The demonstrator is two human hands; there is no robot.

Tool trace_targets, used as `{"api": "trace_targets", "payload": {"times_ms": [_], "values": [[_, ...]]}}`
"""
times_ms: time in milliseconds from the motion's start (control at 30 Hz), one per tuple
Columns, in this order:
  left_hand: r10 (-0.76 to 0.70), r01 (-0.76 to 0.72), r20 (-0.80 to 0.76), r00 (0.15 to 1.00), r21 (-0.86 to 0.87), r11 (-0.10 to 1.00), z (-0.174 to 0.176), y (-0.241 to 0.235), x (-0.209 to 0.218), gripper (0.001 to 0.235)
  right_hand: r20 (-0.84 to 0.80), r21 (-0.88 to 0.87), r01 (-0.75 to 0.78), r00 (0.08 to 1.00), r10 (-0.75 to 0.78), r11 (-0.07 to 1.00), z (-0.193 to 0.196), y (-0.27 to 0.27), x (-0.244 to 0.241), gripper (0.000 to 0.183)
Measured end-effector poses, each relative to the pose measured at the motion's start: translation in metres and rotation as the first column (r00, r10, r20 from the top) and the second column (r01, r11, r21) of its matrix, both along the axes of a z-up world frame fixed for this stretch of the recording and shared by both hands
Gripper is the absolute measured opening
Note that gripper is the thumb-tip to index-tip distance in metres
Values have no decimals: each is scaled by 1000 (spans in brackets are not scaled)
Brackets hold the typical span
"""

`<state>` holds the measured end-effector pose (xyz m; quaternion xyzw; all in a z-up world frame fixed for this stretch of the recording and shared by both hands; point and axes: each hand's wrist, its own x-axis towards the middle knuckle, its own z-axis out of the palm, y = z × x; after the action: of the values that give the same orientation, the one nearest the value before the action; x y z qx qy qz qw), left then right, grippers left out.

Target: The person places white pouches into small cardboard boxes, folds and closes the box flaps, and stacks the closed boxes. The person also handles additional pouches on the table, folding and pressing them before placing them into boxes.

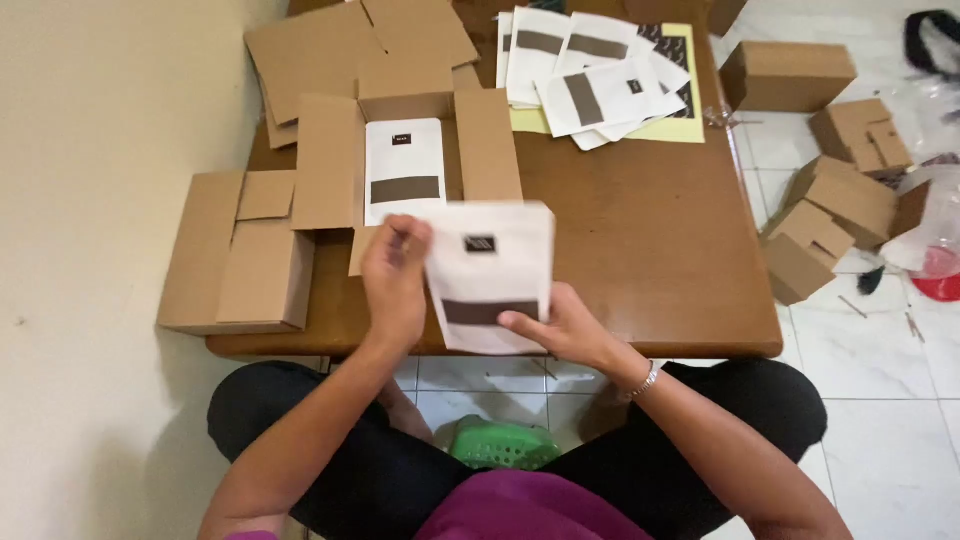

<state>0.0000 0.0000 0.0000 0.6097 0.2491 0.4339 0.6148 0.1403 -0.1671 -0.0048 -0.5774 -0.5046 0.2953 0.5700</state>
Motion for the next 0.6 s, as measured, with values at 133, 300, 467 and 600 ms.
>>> {"api": "trace_targets", "payload": {"times_ms": [133,300,467,600], "values": [[40,-35,49,998,-113,993,11,0,-1,29,131,-21,66,989,-62,998,9,-1,-6,24],[-247,250,-38,968,119,961,18,-1,2,67,68,4,277,958,-277,961,18,-6,-3,27],[-290,432,-387,875,357,828,10,-7,1,32,111,48,329,937,-332,943,15,-13,5,30],[-216,498,-526,823,483,720,19,-13,-2,39,54,68,343,937,-346,937,22,-15,2,27]]}}
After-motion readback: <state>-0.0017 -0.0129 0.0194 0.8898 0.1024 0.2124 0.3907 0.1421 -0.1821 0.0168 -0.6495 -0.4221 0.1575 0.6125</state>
